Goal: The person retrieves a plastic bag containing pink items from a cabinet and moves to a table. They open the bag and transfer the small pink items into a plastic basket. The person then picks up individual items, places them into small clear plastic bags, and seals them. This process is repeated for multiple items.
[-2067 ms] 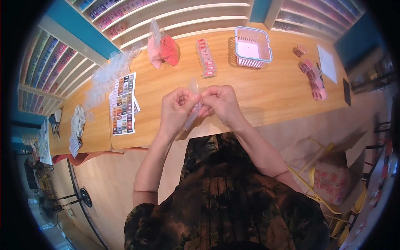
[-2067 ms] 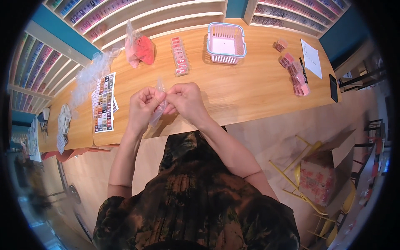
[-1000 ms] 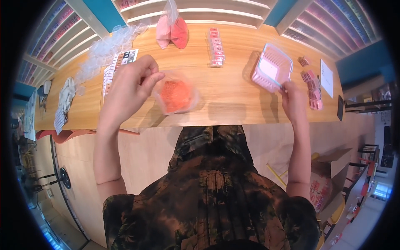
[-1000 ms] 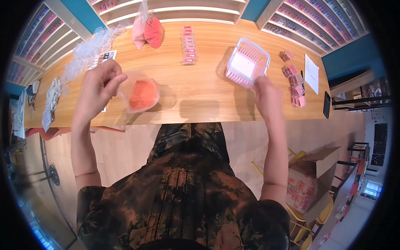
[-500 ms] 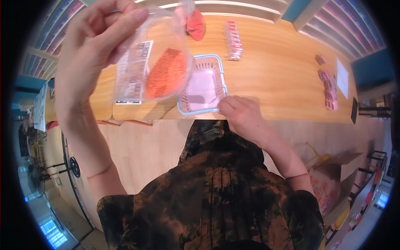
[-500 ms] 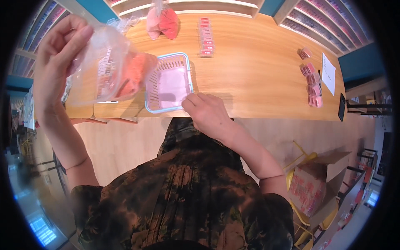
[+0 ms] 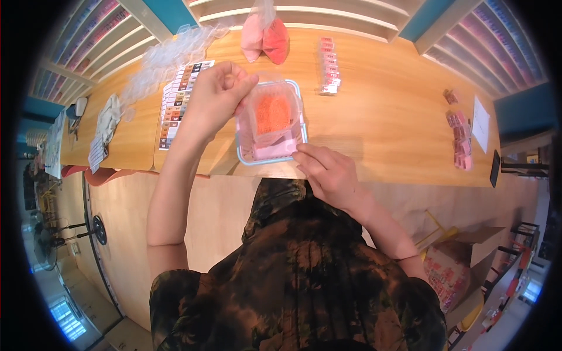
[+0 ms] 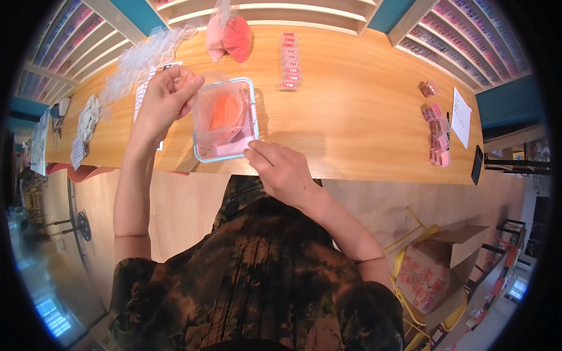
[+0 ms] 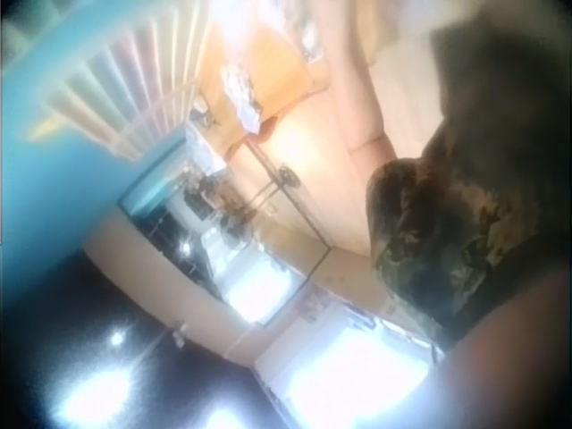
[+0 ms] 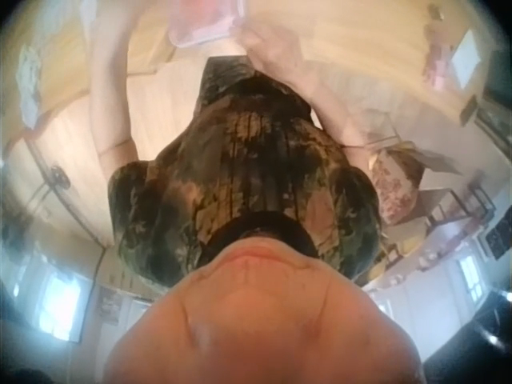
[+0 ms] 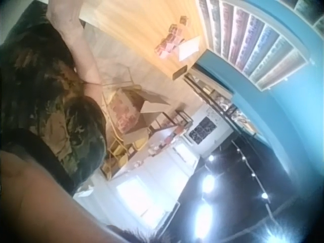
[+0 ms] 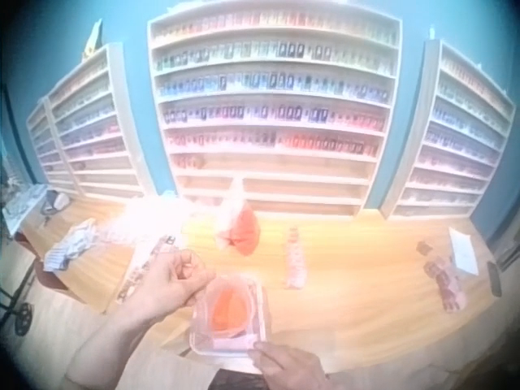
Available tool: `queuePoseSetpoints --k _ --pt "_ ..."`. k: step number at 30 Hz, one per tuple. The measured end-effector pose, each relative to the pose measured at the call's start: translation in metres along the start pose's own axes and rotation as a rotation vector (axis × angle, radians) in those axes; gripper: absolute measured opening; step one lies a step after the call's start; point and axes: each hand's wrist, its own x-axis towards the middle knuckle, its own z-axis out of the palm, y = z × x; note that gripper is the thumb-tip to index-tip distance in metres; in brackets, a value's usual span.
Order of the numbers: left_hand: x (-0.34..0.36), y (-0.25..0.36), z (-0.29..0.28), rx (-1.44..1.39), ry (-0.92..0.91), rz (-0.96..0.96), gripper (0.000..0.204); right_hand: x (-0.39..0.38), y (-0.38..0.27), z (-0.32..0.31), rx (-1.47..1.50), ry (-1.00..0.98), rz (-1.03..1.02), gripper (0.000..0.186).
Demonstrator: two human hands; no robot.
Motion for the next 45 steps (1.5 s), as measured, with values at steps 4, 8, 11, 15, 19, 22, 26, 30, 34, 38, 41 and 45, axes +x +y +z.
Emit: queuePoseSetpoints --k 4,8,11,15,19,22,26,30,34,38,41,45 --pt "0.005 -0.004 -0.009 -0.070 -0.029 -0.056 0.019 0.004 0.002 -0.008 0.085 0.012 0.005 0.027" --pt "0.002 -0.019 -0.009 -0.061 0.007 -0.056 0.022 0.010 0.027 -0.016 0.103 0.220 0.163 0.016" --pt "-0.006 -0.023 -0.011 -0.045 0.018 -0.028 0.023 0.028 0.068 -0.018 0.082 0.270 0.523 0.005" --pt "-0.008 -0.027 -0.008 -0.080 0.045 0.014 0.022 0.067 0.141 -0.023 -0.005 0.184 0.673 0.014" --pt "-0.009 -0.034 0.003 -0.168 0.075 0.040 0.019 0.129 0.199 -0.021 -0.183 -0.004 0.804 0.042" --pt "-0.012 -0.035 0.007 -0.198 0.090 0.045 0.016 0.163 0.220 0.003 -0.528 -0.105 0.762 0.060" --pt "-0.020 -0.028 0.006 -0.137 0.087 0.125 0.013 0.193 0.225 0.024 -0.636 -0.357 0.796 0.059" --pt "-0.021 -0.028 0.000 -0.092 0.066 0.112 0.010 0.199 0.235 0.034 -0.700 -0.392 0.771 0.041" --pt "-0.015 -0.031 -0.015 -0.096 0.101 0.017 0.008 0.200 0.238 0.035 -0.654 -0.388 0.749 0.043" --pt "-0.009 -0.042 -0.040 -0.048 0.161 -0.001 0.008 0.208 0.218 0.031 -0.665 -0.363 0.727 0.033" --pt "-0.003 -0.043 -0.047 -0.055 0.165 -0.005 0.010 0.203 0.199 0.020 -0.578 -0.093 0.544 0.027" --pt "-0.008 -0.039 -0.044 -0.021 0.217 0.005 0.012 0.176 0.163 -0.004 0.037 0.156 0.281 0.035"
